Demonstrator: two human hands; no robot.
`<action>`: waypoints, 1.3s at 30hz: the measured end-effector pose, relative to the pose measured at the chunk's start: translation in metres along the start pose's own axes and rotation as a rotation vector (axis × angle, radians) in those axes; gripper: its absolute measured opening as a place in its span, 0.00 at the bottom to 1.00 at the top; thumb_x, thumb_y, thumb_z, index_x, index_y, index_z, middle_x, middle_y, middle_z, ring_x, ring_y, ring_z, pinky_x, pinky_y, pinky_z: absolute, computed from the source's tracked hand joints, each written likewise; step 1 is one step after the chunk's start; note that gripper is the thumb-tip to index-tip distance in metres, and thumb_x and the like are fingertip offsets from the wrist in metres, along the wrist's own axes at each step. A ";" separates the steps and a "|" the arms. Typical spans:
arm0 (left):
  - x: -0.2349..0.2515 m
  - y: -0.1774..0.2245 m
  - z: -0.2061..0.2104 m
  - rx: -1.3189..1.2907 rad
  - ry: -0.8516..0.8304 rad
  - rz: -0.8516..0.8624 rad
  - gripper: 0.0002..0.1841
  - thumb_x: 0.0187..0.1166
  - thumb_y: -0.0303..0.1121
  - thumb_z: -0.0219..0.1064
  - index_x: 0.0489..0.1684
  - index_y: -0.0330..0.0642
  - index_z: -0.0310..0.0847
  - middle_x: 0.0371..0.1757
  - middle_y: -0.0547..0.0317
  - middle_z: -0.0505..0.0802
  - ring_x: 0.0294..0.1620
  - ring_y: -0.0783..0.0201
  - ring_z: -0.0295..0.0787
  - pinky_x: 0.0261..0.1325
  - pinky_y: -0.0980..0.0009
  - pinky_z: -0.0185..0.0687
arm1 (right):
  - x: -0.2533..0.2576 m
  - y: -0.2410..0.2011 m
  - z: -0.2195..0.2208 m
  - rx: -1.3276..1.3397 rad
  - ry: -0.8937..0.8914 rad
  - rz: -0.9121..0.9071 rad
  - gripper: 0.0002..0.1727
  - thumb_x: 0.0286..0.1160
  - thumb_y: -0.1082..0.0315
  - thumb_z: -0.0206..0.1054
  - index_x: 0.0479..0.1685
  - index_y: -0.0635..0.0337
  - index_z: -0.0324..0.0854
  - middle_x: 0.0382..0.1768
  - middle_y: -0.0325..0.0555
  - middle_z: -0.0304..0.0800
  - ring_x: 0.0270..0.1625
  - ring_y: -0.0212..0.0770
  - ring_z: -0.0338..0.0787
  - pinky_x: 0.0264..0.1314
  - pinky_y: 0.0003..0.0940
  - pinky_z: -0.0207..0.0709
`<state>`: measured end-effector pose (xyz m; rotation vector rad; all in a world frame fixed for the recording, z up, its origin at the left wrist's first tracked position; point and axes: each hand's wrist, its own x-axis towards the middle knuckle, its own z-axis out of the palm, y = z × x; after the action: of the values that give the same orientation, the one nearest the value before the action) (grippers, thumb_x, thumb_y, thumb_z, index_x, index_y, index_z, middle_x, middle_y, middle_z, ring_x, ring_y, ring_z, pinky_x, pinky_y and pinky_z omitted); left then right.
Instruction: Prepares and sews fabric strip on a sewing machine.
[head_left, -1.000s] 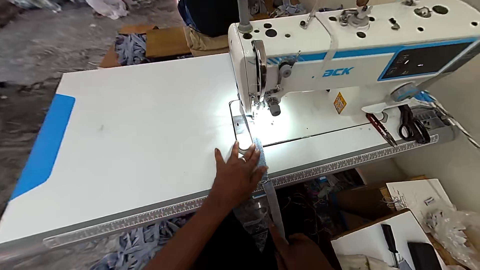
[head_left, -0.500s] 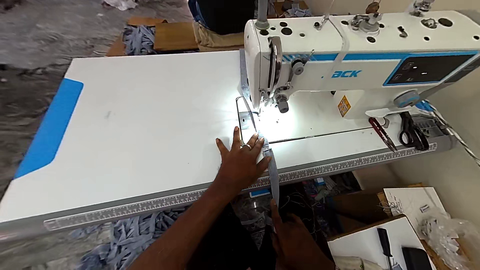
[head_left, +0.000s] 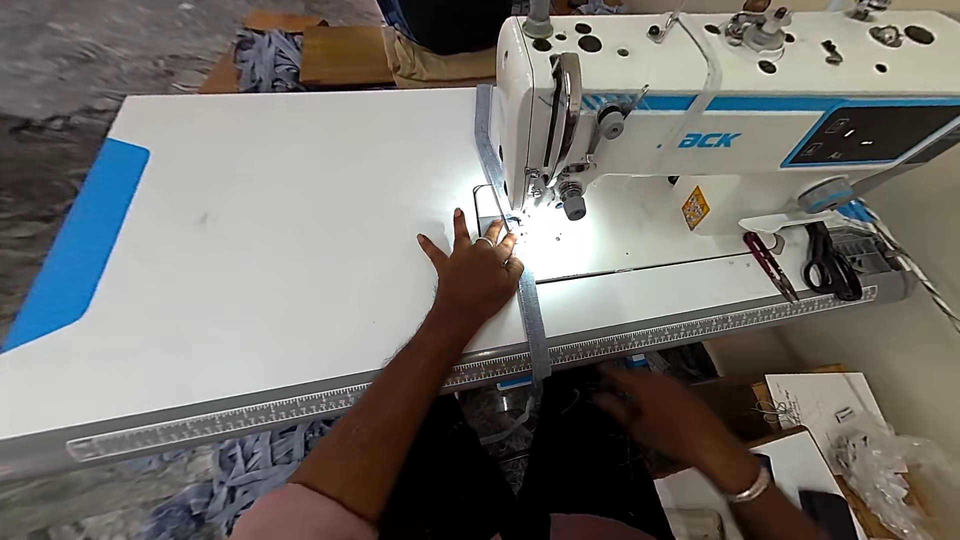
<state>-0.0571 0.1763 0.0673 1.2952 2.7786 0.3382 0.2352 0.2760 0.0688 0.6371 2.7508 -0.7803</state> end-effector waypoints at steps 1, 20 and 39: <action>0.002 0.001 -0.001 -0.003 -0.003 -0.003 0.29 0.88 0.53 0.38 0.83 0.68 0.76 0.90 0.73 0.71 0.96 0.36 0.42 0.74 0.08 0.26 | 0.002 0.009 -0.024 -0.020 0.089 -0.001 0.19 0.84 0.47 0.64 0.64 0.42 0.88 0.42 0.39 0.94 0.42 0.43 0.93 0.45 0.54 0.88; 0.017 0.001 -0.001 0.017 0.007 -0.045 0.29 0.89 0.50 0.37 0.87 0.66 0.71 0.91 0.68 0.70 0.96 0.36 0.43 0.76 0.10 0.23 | 0.036 0.053 -0.134 -0.201 0.593 0.201 0.28 0.88 0.58 0.59 0.81 0.65 0.71 0.69 0.69 0.82 0.71 0.70 0.82 0.72 0.73 0.69; -0.072 0.006 0.007 0.013 -0.041 0.270 0.38 0.85 0.70 0.35 0.91 0.68 0.64 0.93 0.70 0.66 0.97 0.39 0.43 0.83 0.16 0.27 | 0.030 -0.018 0.115 0.828 -0.187 -0.236 0.17 0.90 0.57 0.58 0.50 0.59 0.88 0.44 0.38 0.93 0.42 0.25 0.88 0.51 0.25 0.82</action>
<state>-0.0050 0.1260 0.0586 1.6640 2.5773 0.3028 0.2100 0.2112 -0.0287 0.3249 2.2766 -1.9491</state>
